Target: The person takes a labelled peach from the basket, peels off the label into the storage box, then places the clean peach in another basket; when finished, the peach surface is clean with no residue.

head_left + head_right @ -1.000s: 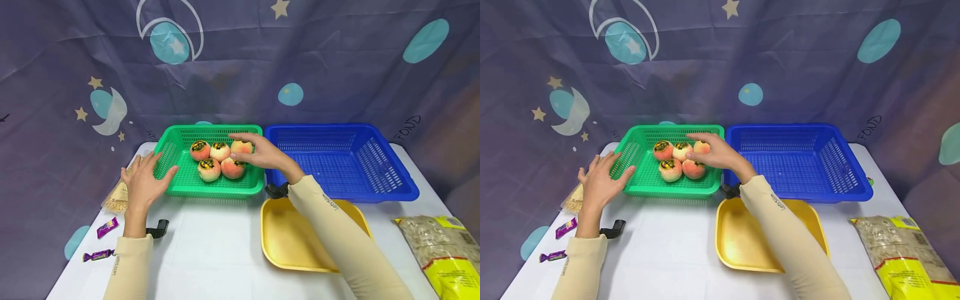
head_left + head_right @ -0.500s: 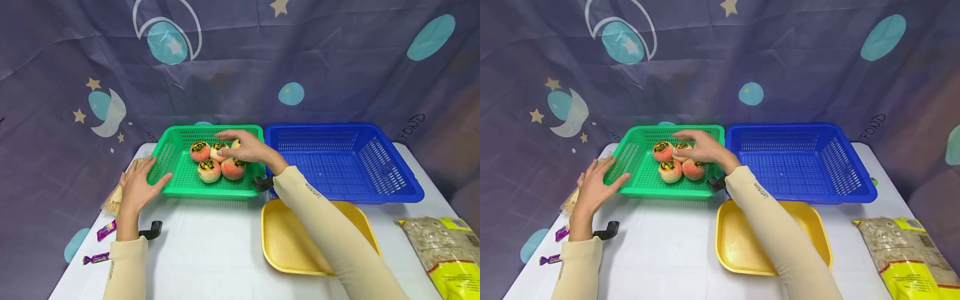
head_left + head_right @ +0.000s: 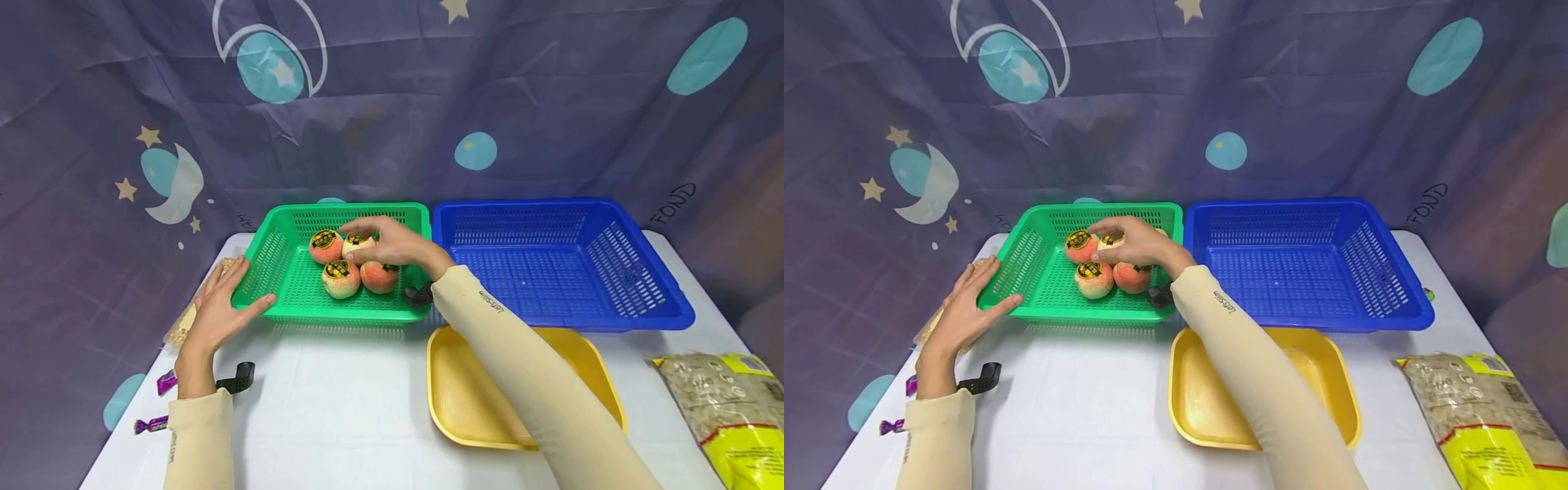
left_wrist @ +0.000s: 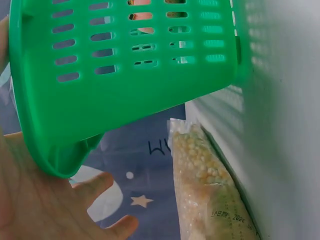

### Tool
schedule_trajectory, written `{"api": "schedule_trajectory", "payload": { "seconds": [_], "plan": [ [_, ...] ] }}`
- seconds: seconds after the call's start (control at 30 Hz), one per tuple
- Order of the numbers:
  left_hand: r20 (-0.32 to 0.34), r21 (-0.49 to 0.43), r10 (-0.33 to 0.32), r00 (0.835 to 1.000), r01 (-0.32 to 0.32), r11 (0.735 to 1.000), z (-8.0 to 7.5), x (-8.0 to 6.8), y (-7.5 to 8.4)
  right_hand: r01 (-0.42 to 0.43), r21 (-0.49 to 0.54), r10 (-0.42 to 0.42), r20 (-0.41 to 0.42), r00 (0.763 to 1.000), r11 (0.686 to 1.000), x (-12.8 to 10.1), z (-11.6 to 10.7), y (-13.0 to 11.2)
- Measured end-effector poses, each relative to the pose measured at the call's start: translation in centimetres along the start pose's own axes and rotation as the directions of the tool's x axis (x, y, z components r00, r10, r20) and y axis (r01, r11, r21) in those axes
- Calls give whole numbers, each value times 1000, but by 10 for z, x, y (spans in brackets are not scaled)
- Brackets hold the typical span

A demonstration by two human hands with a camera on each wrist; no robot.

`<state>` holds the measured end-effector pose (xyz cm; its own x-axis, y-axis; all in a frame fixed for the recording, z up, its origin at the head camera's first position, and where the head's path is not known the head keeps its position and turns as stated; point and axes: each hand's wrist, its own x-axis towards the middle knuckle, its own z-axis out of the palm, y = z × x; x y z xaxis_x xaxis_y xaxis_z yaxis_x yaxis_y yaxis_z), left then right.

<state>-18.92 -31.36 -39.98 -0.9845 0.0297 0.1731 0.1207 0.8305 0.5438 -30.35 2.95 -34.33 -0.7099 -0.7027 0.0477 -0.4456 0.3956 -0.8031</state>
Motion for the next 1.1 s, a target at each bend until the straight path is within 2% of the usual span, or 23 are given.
{"api": "schedule_trajectory", "payload": {
  "seconds": [0.37, 0.57, 0.87, 1.1],
  "plan": [
    [35, -3, -25, 999, 26, 1000, -4, 1, 0, 10, 39, -11, 35, 999, 999, 14, 6, 3],
    [87, -25, -57, 995, 60, 998, -7, 4, 1, -32, 38, 30, 61, 998, 999, 21, 13, 6],
    [119, -39, -78, 990, 83, 996, -7, 6, 2, -93, 117, 78, 130, 988, 989, 28, 26, 20],
    [127, -48, -71, 989, 77, 996, -7, 5, 1, -103, 42, 95, 165, 982, 994, 28, 31, 20]
  ]
}}
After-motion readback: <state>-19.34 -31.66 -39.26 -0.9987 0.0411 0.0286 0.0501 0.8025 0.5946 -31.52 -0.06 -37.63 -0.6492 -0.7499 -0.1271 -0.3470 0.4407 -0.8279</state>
